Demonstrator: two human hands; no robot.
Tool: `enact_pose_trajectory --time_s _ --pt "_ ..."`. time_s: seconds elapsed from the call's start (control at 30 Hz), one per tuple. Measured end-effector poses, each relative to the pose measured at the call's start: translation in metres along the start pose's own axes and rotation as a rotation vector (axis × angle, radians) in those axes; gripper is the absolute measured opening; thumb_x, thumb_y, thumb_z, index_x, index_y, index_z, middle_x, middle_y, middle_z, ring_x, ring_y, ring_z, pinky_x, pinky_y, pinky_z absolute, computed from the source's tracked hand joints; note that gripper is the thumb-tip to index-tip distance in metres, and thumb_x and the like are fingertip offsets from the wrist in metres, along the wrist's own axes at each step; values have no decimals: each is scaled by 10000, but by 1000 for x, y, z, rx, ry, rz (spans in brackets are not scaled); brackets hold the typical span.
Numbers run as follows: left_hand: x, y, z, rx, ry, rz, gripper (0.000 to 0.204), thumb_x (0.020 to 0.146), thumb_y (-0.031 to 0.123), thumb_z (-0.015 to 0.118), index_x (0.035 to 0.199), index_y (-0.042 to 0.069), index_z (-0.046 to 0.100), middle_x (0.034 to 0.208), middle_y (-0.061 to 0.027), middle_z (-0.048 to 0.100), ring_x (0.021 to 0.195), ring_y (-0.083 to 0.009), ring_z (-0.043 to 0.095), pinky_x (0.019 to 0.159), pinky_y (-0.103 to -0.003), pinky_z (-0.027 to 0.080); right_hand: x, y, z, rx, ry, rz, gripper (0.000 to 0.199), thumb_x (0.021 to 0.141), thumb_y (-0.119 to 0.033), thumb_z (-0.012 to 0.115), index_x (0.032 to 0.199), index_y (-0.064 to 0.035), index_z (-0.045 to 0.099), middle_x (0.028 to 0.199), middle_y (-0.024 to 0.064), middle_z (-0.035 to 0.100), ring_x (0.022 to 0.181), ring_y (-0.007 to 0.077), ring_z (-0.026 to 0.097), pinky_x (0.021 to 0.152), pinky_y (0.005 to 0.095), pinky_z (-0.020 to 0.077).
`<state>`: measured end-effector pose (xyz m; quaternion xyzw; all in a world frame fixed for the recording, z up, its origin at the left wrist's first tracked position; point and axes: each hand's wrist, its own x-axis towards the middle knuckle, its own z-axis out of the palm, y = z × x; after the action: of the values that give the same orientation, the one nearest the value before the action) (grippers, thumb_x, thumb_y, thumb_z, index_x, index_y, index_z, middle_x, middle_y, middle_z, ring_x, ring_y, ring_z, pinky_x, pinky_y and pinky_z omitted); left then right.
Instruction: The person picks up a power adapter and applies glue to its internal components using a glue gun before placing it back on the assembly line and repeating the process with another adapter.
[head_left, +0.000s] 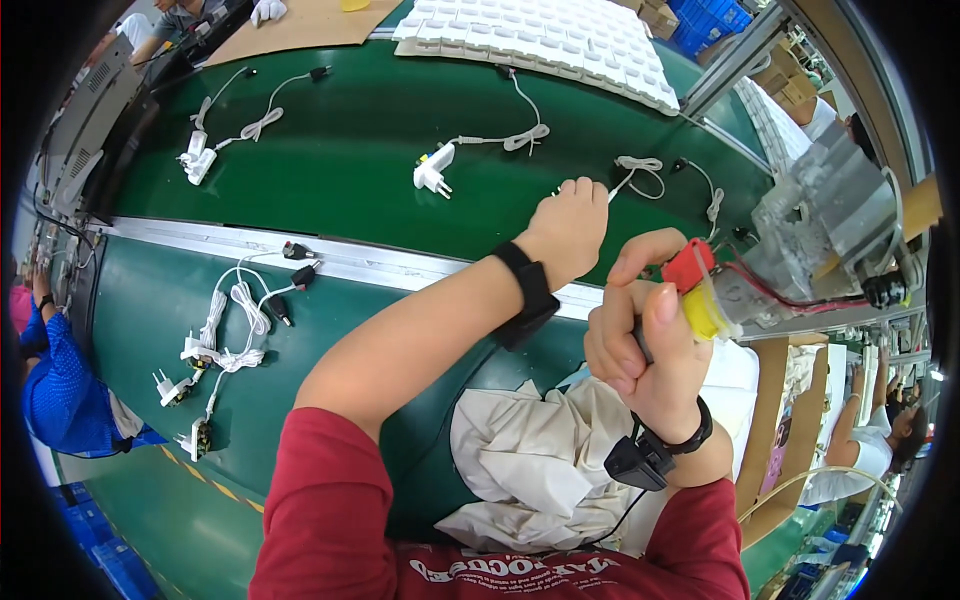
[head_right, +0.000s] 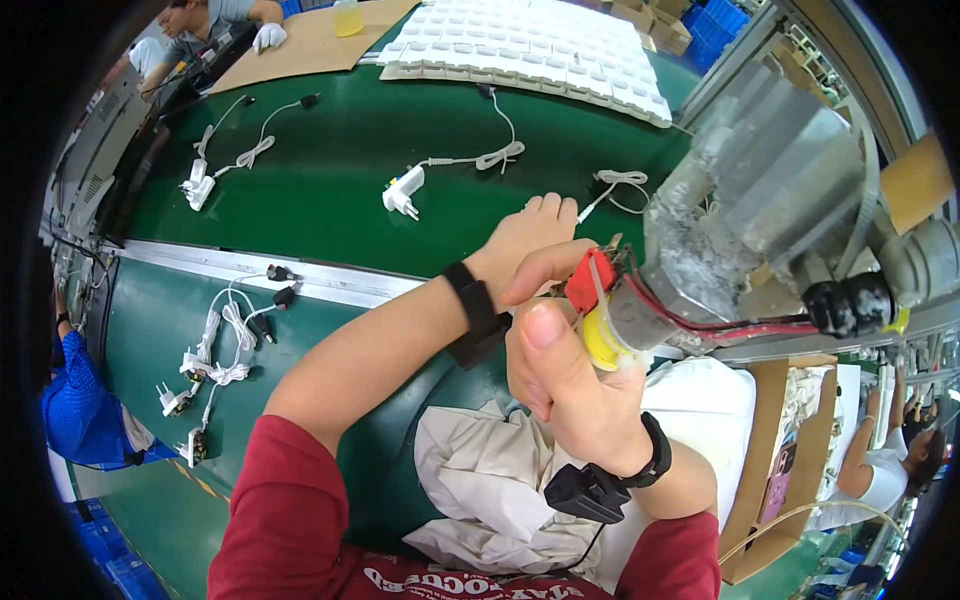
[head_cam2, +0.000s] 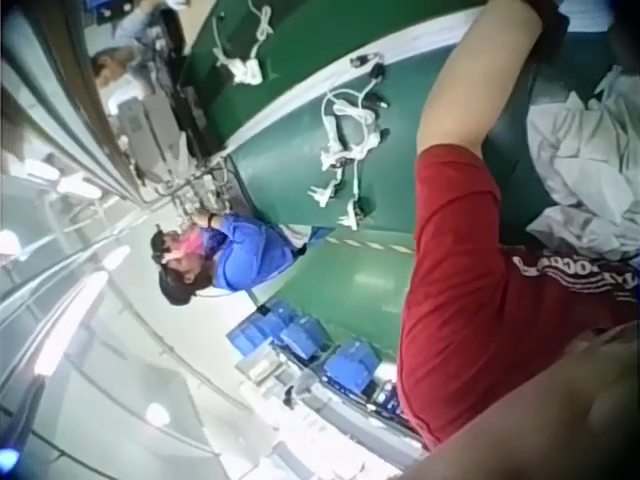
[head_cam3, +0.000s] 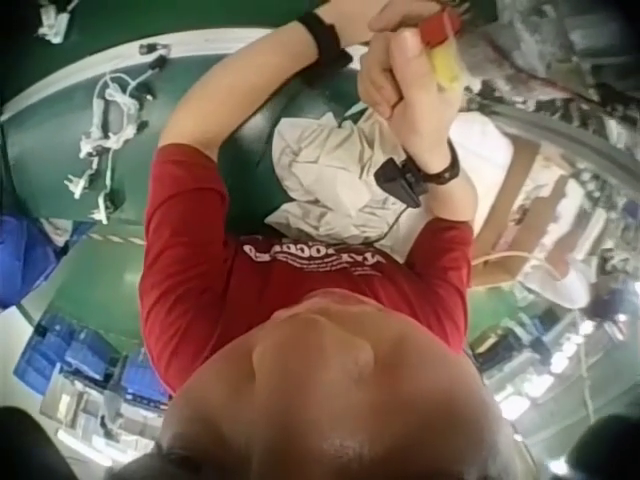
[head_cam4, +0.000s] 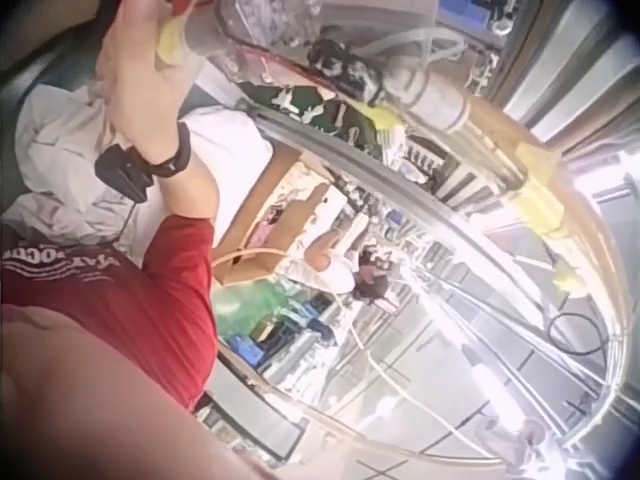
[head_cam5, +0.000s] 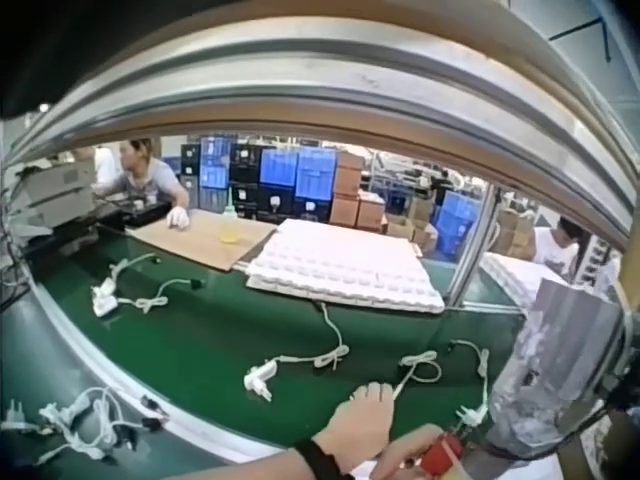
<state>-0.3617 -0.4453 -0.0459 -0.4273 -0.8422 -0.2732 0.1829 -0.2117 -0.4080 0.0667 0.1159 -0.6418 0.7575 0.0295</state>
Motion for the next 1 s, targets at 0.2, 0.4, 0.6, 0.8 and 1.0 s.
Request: enact_pose_trajectory --time_s 0.2,0.4,0.6,0.8,1.0 --pt "-19 -62 -64 457 265 -66 280 758 120 550 1000 -21 548 1034 -194 563 969 -308 560 707 -395 524 0 2 -5 -5 23 17 391 957 -415 472 1022 -41 380 491 -28 326 358 46 283 346 208 231" --pt "-58 -93 -118 139 -107 -579 380 790 181 620 1113 3 529 957 -165 586 829 -273 602 686 -374 522 0 2 -3 36 45 11 350 956 -356 489 1016 -21 405 503 -32 347 372 40 297 361 206 239" --pt "-110 -10 -94 -1798 -74 -1091 326 914 260 587 1136 51 473 978 -49 575 797 -94 564 624 -268 479 3 2 -3 -60 95 -16 369 973 -397 436 1016 -33 396 482 -35 317 349 41 267 341 206 221" --pt "-134 47 -68 -1789 -64 -951 288 950 200 527 1183 56 441 1009 -39 576 901 -105 585 647 -235 482 12 -3 -9 -10 151 -4 327 975 -350 437 1010 -25 434 488 -34 344 360 36 277 349 206 232" --pt "-141 46 -64 -1725 32 -768 218 958 171 484 1128 42 443 1141 -99 577 891 -124 602 614 -237 519 18 -4 -8 -127 191 6 373 989 -399 377 1037 -32 429 468 -43 313 349 35 259 351 203 222"
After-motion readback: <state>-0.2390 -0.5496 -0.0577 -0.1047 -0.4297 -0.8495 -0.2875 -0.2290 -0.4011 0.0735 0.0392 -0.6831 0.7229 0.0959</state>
